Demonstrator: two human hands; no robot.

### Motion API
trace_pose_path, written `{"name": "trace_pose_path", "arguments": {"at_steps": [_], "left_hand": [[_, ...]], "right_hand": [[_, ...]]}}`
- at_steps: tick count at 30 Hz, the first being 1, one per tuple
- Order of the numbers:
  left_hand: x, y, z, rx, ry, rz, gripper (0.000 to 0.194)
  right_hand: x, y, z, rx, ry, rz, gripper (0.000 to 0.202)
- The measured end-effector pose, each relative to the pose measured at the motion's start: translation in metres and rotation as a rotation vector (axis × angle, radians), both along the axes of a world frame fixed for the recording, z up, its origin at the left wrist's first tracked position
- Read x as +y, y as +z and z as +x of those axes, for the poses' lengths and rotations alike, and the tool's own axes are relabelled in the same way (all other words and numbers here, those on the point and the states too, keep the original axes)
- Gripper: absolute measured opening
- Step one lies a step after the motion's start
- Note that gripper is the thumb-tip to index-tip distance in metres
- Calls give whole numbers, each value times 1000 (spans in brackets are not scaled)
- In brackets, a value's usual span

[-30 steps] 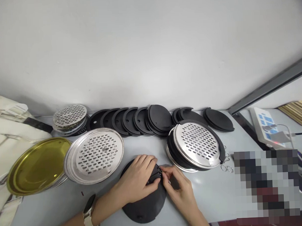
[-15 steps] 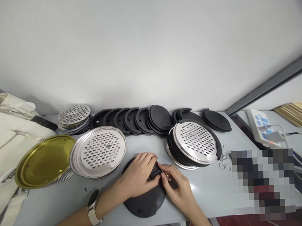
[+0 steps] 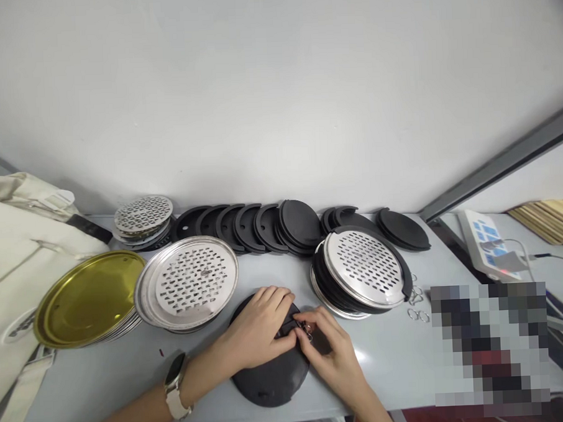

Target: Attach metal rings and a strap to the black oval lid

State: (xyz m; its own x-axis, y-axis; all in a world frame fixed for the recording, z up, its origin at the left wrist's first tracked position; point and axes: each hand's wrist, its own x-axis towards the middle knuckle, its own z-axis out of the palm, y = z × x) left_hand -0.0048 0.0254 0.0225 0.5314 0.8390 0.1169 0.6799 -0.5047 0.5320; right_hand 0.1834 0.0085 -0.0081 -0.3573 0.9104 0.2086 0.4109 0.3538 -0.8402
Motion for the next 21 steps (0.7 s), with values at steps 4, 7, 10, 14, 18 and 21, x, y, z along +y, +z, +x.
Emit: {"name": "trace_pose_path", "arguments": {"at_steps": [4,7,10,14,18,21], "left_hand": [[0,1,1,2,9,-9,37],[0,3,1,-21,5,4,41],[1,5,0,-25,-38,30,40],[1,6,-2,-25,-124,42,32],[1,4,-3,-151,-65,-15,21],[2,2,-1,-261,-17,-71,14]], "right_hand": [[1,-1,1,18,-32,-15,15],[0,-5,3,59,-100,-49,17],[0,-10,3,103,-159,-93,17],[0,-11,3,111,-159,-85,14],[-2,-7,3,94,-141,-35,11],[-4,-4,3,81,-110,29,9]]}}
